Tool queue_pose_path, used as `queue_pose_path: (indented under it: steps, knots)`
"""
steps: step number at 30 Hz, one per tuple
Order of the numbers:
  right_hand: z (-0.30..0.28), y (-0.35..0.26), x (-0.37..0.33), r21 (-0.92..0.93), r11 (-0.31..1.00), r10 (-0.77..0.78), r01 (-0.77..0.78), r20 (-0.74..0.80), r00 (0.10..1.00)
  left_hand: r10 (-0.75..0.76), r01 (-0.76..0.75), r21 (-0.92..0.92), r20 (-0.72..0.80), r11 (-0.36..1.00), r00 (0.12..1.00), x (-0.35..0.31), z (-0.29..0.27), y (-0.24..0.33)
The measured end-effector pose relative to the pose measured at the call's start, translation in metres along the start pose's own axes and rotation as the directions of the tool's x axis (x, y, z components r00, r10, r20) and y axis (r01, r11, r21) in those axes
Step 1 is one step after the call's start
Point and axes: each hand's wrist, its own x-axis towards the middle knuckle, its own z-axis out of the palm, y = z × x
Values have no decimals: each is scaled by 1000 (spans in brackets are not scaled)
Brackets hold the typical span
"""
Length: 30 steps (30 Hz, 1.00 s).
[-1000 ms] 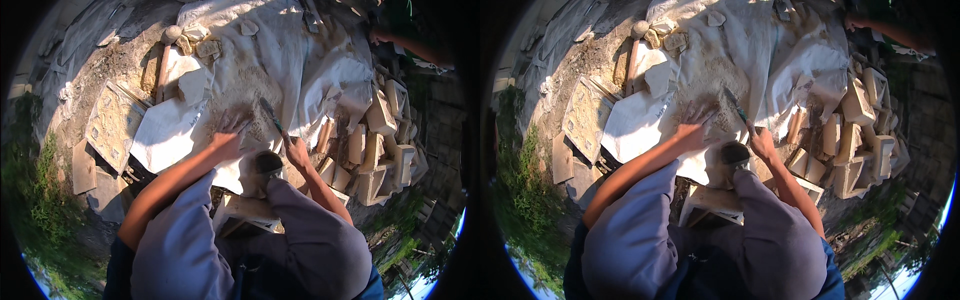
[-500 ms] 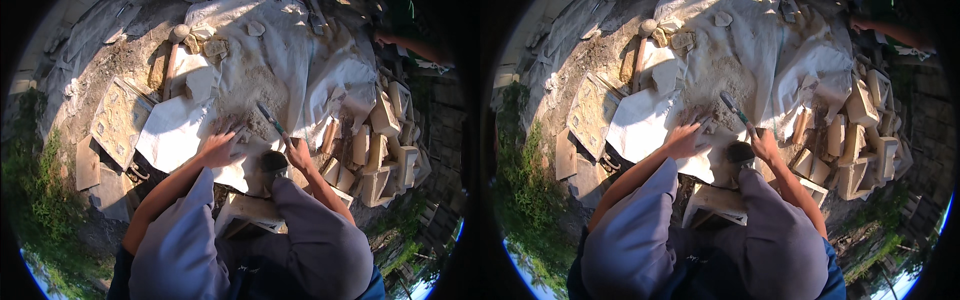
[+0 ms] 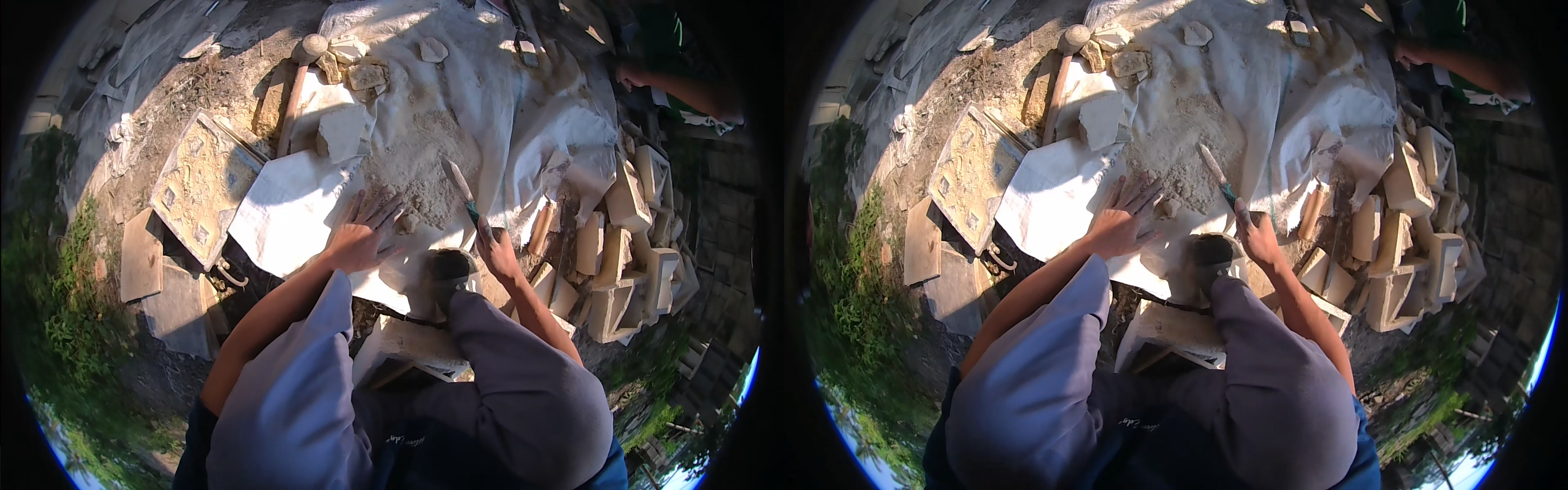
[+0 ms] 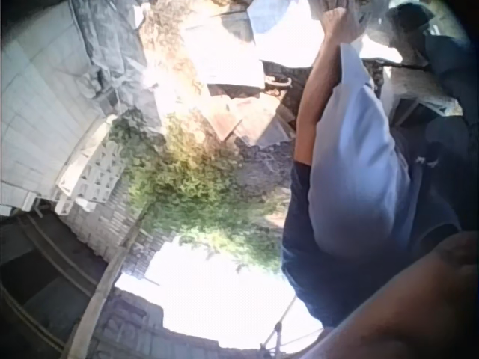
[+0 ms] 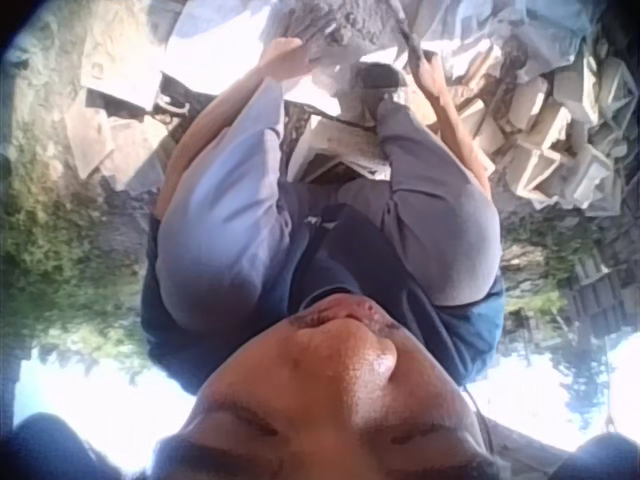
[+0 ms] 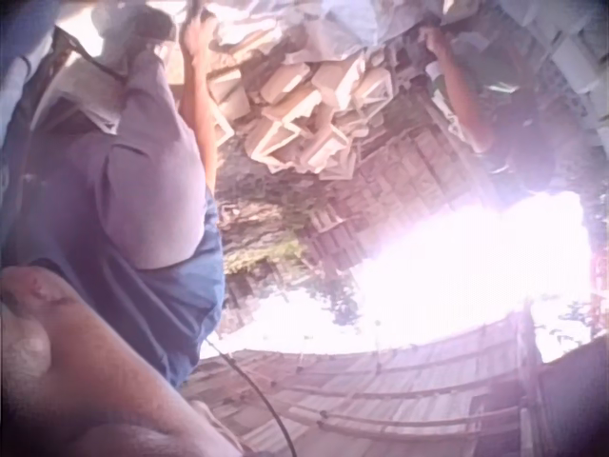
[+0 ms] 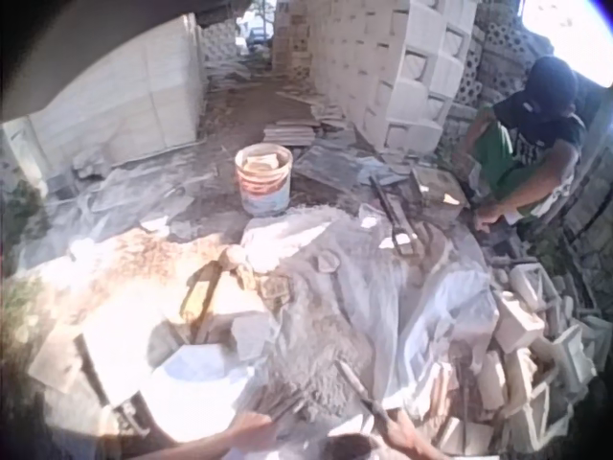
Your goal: The person scrapes dust and debris off a stone block using a small hand trowel, then picks up a different stone block from a pile to inspect it before returning to scrape the first block.
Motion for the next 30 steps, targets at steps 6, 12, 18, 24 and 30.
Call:
queue_pose_path:
  steps: [6, 12, 18, 24, 30]
  knots:
    - [-33, -48, 5, -143, 983, 117, -118, -14, 993, -110, 108, 18, 213, 994, 971, -1, -9, -1]
    - [-151, -161, -2, -329, 940, -76, 94, 66, 995, 29, -19, 67, -146, 998, 989, -2, -1, -6]
    - [-157, -198, 23, -391, 916, -51, 86, 99, 994, -9, 20, 81, -131, 997, 991, -7, -14, -5]
    - [-117, -218, 12, -215, 976, -7, 19, 53, 999, 144, -138, 109, -54, 984, 988, -8, -81, -31]
    - [-53, -219, -44, 411, 873, 232, -262, 122, 965, 184, -316, 323, 379, 892, 907, 39, -217, -26]
